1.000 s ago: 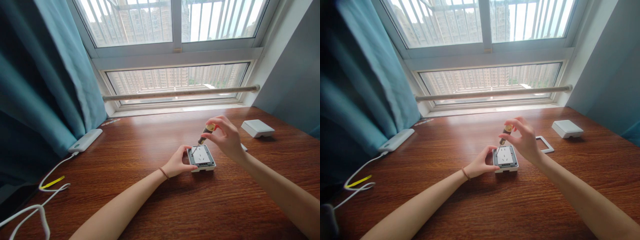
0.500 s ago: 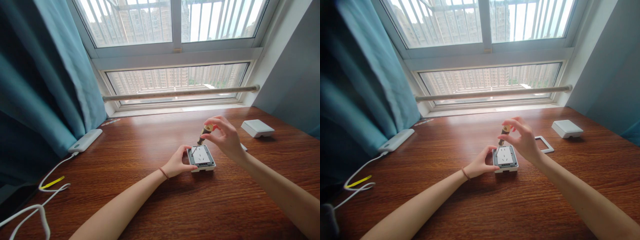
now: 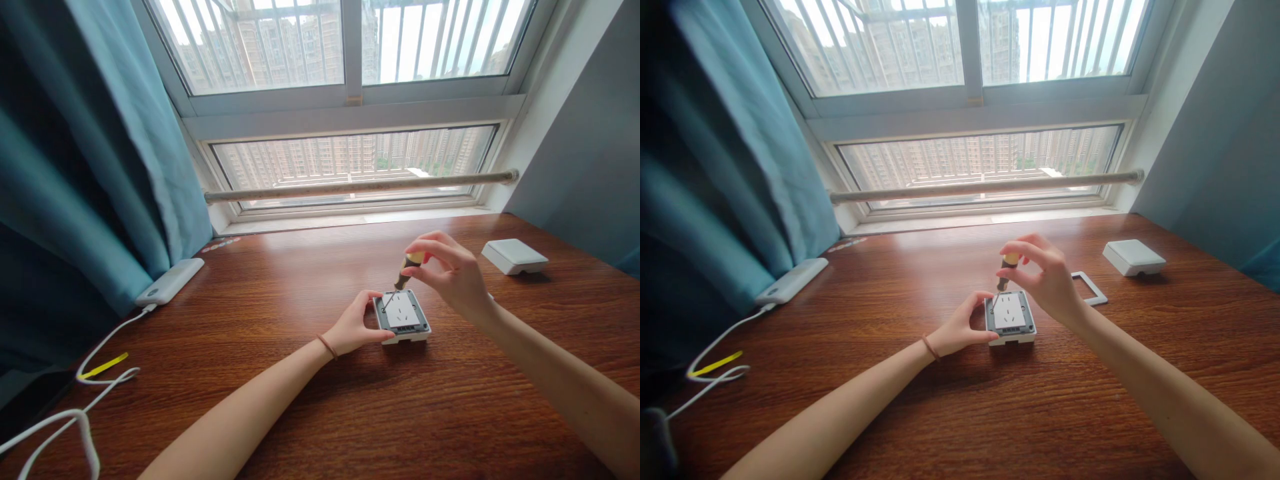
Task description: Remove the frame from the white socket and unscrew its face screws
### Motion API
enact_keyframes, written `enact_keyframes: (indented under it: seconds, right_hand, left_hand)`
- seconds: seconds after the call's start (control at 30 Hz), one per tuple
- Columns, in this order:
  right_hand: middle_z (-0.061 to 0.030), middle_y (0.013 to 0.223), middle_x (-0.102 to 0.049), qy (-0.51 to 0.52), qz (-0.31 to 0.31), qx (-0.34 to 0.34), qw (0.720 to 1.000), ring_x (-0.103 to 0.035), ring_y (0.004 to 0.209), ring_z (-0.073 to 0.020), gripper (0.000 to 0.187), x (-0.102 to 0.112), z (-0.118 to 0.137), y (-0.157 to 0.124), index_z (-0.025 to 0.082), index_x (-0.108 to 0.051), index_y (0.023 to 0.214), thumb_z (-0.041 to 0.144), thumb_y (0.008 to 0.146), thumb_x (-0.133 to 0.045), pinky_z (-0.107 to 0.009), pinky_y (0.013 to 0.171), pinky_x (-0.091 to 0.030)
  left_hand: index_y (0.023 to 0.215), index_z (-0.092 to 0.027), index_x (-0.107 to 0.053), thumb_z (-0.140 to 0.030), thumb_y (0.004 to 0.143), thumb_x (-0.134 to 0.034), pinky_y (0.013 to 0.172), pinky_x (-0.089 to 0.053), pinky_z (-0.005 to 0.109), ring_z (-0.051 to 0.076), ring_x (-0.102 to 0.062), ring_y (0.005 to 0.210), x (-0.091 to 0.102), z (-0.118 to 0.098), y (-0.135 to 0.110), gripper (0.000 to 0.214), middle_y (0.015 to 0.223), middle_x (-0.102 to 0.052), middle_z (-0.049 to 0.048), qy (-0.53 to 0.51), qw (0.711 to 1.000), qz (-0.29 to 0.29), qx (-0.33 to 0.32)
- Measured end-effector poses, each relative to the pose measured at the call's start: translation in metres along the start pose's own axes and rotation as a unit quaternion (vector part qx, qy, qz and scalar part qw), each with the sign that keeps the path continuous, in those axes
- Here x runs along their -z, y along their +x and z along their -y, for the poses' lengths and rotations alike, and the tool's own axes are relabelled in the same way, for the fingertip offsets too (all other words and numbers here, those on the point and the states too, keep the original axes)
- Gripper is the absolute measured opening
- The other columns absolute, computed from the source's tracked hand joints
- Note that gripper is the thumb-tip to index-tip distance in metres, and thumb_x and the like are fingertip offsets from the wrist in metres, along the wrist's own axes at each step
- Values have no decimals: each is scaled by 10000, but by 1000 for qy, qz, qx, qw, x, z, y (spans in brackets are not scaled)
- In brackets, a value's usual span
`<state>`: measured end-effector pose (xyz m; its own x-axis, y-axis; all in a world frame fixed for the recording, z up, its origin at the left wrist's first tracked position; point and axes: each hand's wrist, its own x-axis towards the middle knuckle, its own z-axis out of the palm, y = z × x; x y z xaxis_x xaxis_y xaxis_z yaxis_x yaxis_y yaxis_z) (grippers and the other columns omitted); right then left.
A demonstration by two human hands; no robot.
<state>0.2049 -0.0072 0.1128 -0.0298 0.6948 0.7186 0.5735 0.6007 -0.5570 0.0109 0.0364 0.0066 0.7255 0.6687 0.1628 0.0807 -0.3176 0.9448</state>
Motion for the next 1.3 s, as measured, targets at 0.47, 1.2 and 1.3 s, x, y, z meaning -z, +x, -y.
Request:
enact_keyframes:
  seconds: [0.47, 1.2, 1.3]
  right_hand:
    - [-39, 940, -583, -16, -25, -20, 999, -576, 851, -200, 266, -3, -2, -2, 238, -598, 914, 263, 677, -718, -390, 773, -498]
    - [-78, 1152, -575, 188, 42, -66, 979, -578, 1033, -211, 361, -6, 0, -4, 224, -487, 1161, 179, 809, -550, -423, 917, -469]
    - [-71, 1121, -575, 162, 31, -57, 985, -579, 1006, -207, 337, -6, 0, -4, 223, -522, 1122, 197, 791, -580, -415, 899, -476]
  left_hand:
    - [1165, -199, -415, -297, 616, -767, 911, -390, 368, 228, -509, 1050, 0, -1, 0, 660, 1127, -530, 81, 1, 1000, 0, 6]
    - [1167, -204, -422, -310, 608, -769, 912, -389, 364, 228, -502, 1046, 1, -1, 0, 666, 1121, -525, 79, 11, 1000, -6, 5]
    - [1166, -199, -416, -309, 614, -766, 916, -389, 365, 229, -502, 1049, 1, -1, 0, 663, 1126, -523, 83, 9, 1000, -3, 4]
